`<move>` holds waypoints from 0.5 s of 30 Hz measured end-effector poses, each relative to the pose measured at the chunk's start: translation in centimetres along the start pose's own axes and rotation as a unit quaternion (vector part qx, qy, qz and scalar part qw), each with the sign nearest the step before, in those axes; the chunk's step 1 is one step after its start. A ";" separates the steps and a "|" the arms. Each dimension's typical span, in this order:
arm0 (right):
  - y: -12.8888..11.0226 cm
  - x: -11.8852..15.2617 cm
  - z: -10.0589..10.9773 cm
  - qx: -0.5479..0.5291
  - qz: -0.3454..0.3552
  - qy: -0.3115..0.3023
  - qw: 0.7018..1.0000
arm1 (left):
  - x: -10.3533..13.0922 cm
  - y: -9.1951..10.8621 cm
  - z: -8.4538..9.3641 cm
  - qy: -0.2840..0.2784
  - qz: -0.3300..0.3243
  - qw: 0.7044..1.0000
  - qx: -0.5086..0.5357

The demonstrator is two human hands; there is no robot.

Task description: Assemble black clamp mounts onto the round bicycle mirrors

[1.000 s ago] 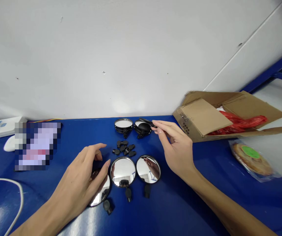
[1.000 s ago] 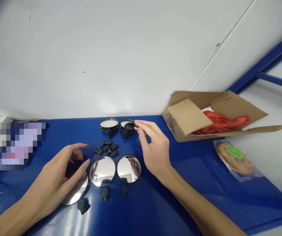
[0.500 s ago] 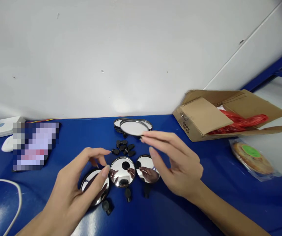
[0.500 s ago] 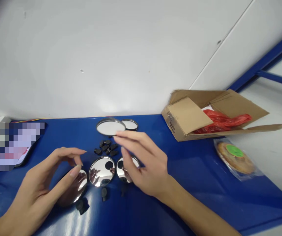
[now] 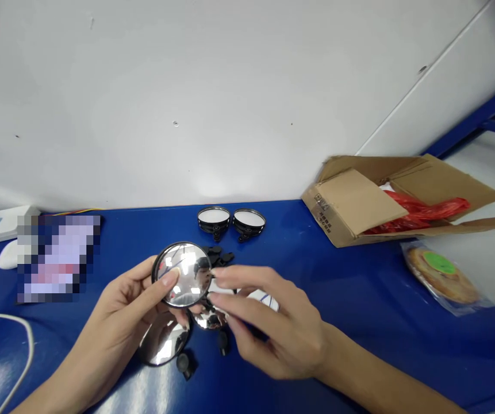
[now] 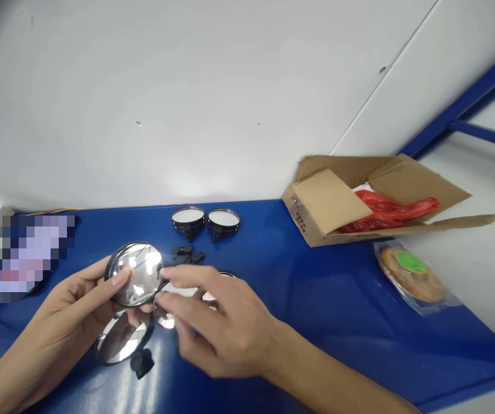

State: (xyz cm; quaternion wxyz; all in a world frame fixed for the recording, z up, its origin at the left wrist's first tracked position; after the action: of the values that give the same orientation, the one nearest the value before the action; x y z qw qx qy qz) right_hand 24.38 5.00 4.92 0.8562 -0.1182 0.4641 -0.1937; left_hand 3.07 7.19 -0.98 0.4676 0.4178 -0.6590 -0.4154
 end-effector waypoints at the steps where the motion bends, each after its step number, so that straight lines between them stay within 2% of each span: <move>1: 0.6 0.1 0.4 0.017 -0.026 0.016 0.999 | 0.0 0.0 0.3 0.017 -0.005 1.000 -0.007; 4: 2.8 0.4 1.5 0.056 -0.114 0.045 0.991 | -0.1 -0.1 1.1 0.063 -0.012 0.998 -0.020; 9: 6.5 1.3 1.8 0.058 -0.224 0.014 0.973 | -0.1 -0.2 1.4 0.089 0.005 0.996 -0.017; 12: 7.6 1.8 1.2 0.049 -0.256 -0.028 0.965 | -0.1 -0.2 1.5 0.091 0.009 0.996 -0.018; 15: 7.7 2.0 1.0 0.058 -0.259 -0.041 0.963 | -0.1 -0.2 1.7 0.092 0.012 0.995 -0.035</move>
State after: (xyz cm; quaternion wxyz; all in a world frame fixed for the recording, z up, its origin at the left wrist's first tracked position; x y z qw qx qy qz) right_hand 27.85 11.03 1.04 0.8005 -0.1923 0.3694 -0.4309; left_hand 1.45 7.45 -1.61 0.5456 0.4299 -0.6030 -0.3922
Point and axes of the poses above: each hand's wrist, its own x-axis away from the middle knuckle, its own z-axis out of the back of the hand, y = z × x, the point moved 7 cm from there along -x, towards the middle knuckle, and after that the axes turned 6 degrees about -x, right-handed, at the moved point
